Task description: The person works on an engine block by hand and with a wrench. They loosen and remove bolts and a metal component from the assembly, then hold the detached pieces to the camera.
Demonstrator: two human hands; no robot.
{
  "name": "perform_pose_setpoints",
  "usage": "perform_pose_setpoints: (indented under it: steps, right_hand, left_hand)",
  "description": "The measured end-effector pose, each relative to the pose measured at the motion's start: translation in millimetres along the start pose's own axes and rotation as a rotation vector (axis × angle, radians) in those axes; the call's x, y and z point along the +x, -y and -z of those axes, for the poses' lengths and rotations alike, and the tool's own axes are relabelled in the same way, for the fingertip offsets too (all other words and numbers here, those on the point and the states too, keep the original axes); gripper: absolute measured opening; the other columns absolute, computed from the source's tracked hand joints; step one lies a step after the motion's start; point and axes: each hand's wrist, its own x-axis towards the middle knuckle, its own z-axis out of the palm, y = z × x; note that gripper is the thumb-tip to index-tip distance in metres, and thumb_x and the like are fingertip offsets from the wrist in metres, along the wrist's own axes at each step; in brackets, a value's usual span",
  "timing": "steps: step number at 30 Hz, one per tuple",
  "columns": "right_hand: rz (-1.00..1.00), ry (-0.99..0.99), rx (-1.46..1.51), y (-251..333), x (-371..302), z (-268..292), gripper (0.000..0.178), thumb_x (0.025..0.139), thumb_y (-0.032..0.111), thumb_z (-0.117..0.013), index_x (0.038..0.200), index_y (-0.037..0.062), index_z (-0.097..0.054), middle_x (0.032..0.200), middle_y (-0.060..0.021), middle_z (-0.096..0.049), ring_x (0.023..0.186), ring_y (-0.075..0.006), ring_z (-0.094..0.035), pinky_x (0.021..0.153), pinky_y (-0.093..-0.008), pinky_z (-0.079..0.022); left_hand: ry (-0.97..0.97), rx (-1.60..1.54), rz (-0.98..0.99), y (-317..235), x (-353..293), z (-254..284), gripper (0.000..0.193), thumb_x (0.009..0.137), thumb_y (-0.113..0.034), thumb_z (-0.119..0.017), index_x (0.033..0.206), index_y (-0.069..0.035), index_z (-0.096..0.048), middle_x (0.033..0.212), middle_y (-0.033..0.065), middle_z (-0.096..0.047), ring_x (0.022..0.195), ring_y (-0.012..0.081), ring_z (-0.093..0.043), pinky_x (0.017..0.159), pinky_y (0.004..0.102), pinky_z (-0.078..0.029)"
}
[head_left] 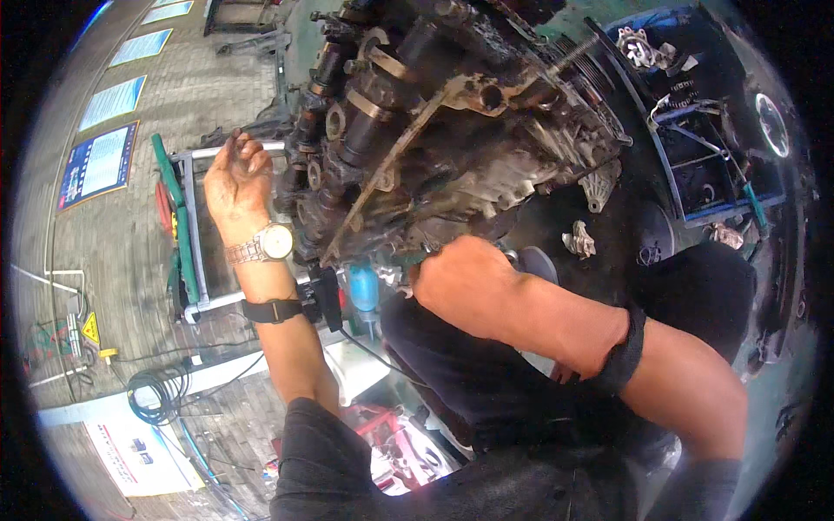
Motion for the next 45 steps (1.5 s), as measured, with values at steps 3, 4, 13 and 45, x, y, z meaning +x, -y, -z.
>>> perform_pose_setpoints:
  steps: [3, 4, 13, 45]
  right_hand:
    - [0.019, -0.039, 0.000, -2, 0, -6, 0.012, 0.071, 0.010, -0.065, 0.081, 0.0044, -0.065, 0.074, -0.0110, -0.068, 0.070, -0.0256, -0.069, 0.058, -0.0355, -0.054]
    - [0.011, -0.053, 0.007, -2, 1, -8, 0.012, 0.071, 0.010, -0.064, 0.081, 0.0045, -0.065, 0.074, -0.0110, -0.068, 0.069, -0.0256, -0.069, 0.058, -0.0354, -0.054]
    - [-0.014, -0.025, -0.018, 0, 1, -8, 0.011, 0.075, 0.012, -0.061, 0.081, 0.0089, -0.071, 0.080, -0.0107, -0.070, 0.075, -0.0247, -0.070, 0.063, -0.0370, -0.055]
    - [-0.016, 0.074, 0.020, 1, 1, 2, 0.013, 0.074, 0.007, -0.059, 0.086, 0.0026, -0.063, 0.077, -0.0158, -0.068, 0.071, -0.0307, -0.068, 0.062, -0.0404, -0.054]
  left_hand:
    - [0.120, 0.056, 0.054, 6, -4, -4, 0.014, 0.093, -0.008, -0.050, 0.104, 0.001, -0.052, 0.088, 0.0099, -0.052, 0.071, 0.0180, -0.046, 0.056, 0.0270, -0.036]
    - [0.099, 0.131, 0.053, 8, -3, -8, 0.014, 0.094, -0.009, -0.050, 0.104, 0.001, -0.052, 0.090, 0.0085, -0.052, 0.074, 0.0177, -0.047, 0.057, 0.0275, -0.037]
    - [0.065, 0.189, 0.044, 22, -8, -27, 0.019, 0.095, -0.018, -0.052, 0.097, 0.000, -0.056, 0.089, 0.0114, -0.058, 0.082, 0.0256, -0.056, 0.064, 0.0315, -0.044]
    - [0.232, 0.129, -0.052, 31, -47, -44, 0.031, 0.081, 0.011, -0.055, 0.111, 0.003, -0.056, 0.109, 0.0151, -0.060, 0.109, 0.0299, -0.056, 0.100, 0.0407, -0.046]
